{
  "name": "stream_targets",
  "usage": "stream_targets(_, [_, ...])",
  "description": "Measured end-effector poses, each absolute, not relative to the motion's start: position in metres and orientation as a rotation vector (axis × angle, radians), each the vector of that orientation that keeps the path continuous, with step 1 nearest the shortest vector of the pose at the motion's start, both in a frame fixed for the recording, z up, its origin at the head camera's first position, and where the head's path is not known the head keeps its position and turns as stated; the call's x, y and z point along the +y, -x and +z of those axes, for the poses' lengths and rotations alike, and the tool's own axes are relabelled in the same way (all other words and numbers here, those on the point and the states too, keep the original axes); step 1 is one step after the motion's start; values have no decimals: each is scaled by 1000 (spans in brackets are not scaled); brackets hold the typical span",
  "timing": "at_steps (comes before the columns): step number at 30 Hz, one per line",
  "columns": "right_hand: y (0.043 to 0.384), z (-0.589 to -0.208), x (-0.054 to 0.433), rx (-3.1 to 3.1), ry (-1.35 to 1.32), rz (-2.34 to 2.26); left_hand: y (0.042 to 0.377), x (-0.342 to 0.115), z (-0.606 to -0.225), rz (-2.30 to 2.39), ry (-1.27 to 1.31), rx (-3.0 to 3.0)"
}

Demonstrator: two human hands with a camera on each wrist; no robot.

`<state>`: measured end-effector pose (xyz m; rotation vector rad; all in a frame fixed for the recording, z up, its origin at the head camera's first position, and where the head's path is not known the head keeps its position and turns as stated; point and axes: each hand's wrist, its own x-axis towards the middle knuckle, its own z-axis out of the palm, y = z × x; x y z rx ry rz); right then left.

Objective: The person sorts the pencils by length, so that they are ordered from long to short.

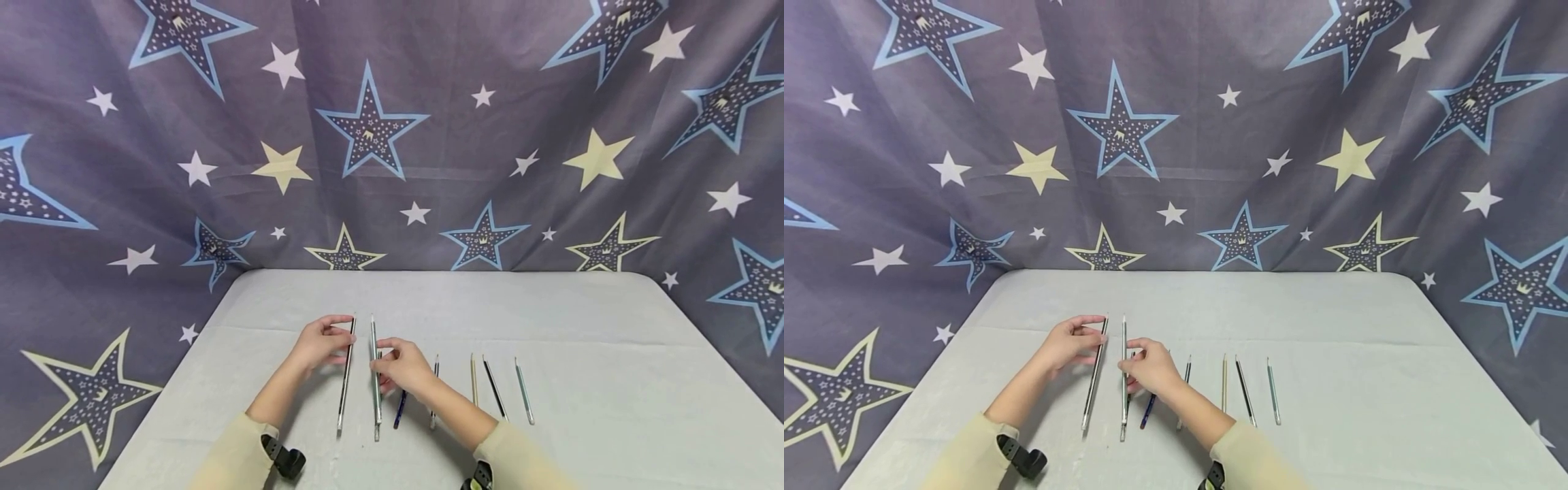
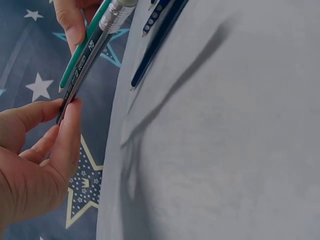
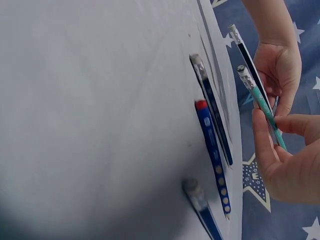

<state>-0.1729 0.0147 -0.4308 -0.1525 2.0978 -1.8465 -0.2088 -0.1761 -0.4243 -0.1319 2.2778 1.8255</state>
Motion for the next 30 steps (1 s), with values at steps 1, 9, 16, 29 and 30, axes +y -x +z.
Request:
stream_targets(1, [174, -430, 17, 2101, 147, -1845, 210, -175, -424, 1828, 134, 2277])
stream_targets(9, [179, -422, 33, 2119, 123, -1859, 215, -162, -417, 1869, 106, 2253])
stream_targets(16, [185, -419, 47, 2158, 79, -1830, 218, -147, -417, 1906, 83, 2227])
stream_targets(29, [193, -416, 71, 2223, 31, -1847, 232, -125, -413, 1895, 71, 2286])
stream_targets(30, [193, -415, 72, 2223, 29, -1850, 234, -123, -413, 1896, 72, 2293])
